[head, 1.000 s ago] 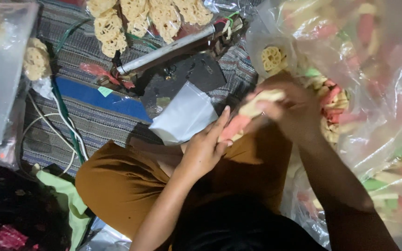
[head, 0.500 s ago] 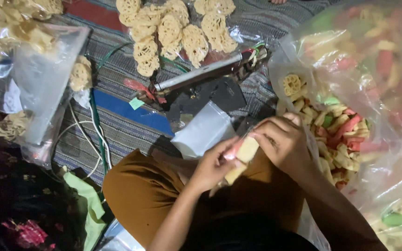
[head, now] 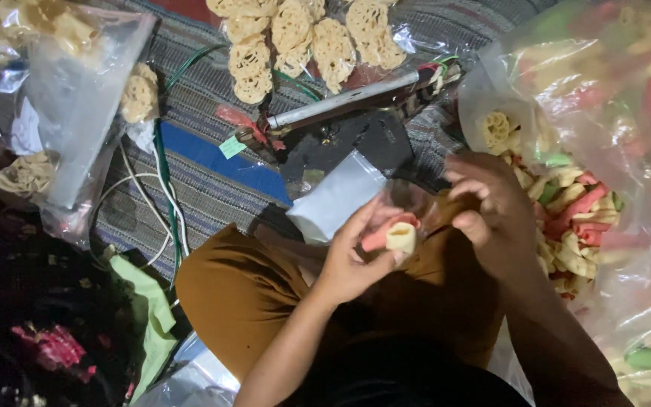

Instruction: Filling small plastic bags with crackers from a larger bulk supply

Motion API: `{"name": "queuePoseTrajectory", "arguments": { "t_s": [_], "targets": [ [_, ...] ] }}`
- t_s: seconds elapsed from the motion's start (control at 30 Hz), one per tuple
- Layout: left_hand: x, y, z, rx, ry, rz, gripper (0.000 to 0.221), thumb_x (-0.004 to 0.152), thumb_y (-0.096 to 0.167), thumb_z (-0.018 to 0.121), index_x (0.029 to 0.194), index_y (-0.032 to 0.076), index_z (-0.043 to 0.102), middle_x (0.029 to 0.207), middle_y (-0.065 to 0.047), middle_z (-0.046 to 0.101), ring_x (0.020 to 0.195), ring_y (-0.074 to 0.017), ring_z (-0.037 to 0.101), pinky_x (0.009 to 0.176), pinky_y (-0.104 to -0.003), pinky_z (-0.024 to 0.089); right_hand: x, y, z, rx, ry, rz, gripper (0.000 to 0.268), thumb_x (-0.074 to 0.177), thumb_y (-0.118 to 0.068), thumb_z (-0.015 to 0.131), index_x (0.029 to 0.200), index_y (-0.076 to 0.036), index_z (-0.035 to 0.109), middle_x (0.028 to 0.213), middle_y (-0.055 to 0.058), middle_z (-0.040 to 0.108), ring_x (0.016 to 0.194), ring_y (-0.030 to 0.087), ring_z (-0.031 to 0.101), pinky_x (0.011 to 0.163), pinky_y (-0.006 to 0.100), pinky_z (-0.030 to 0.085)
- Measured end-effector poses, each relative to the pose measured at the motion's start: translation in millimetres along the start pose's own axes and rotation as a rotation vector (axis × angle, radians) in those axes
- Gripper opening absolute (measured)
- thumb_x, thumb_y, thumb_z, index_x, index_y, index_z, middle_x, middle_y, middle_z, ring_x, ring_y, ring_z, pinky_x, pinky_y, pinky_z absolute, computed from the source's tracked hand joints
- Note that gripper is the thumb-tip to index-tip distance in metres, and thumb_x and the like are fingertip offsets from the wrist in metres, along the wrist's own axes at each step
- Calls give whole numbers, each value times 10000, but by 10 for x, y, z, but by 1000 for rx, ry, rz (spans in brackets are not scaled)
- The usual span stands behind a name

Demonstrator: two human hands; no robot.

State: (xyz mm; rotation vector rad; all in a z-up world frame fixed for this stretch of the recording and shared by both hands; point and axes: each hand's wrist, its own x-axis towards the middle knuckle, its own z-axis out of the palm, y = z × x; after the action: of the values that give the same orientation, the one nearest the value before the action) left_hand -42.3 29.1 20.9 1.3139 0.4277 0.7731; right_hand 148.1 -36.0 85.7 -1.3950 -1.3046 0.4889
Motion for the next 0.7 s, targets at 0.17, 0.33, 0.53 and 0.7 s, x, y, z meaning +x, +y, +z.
{"name": "queuePoseTrajectory", "arguments": {
  "t_s": [0.17, 0.33, 0.53, 0.7],
  "targets": [
    [83, -6, -49, 124, 4, 327, 831, 819, 84, 831, 1528, -31, 414, 1278, -259, 655, 1136, -426, 666, 975, -553, 531, -50, -77, 129, -165, -123, -61, 76, 874, -126, 772, 917, -69, 800, 996, 90, 778, 849, 289, 753, 757, 390, 583],
    [101, -67, -160, 170, 247, 445, 445, 1047, 395, 552, 1221, 16, 708, 1265, -261, 680, 1139, -448, 699, 959, -541, 558, -83, -152, 309, -83, 28, -32, 124, 981, -56, 663, 1039, 5, 753, 978, 154, 761, 892, 313, 746, 756, 410, 622],
    [62, 355, -84, 67, 319, 491, 72, 905, 169, 775, 929, 193, 712, 1213, 23, 720, 1191, -195, 660, 1129, -423, 532, 23, -330, 285, 215, -30, -232, 173, 874, 5, 590, 1033, -42, 635, 994, 37, 613, 676, 47, 521, 600, 200, 469],
    [-82, 837, -24, 39, 471, 347, 129, 980, 196, 668, 907, 187, 562, 875, 2, 743, 1044, -179, 703, 1222, -548, 378, -9, -263, 165, 132, -145, -244, 243, 728, -96, 614, 968, -67, 642, 926, 23, 734, 740, 119, 675, 707, 280, 622]
  ]
}}
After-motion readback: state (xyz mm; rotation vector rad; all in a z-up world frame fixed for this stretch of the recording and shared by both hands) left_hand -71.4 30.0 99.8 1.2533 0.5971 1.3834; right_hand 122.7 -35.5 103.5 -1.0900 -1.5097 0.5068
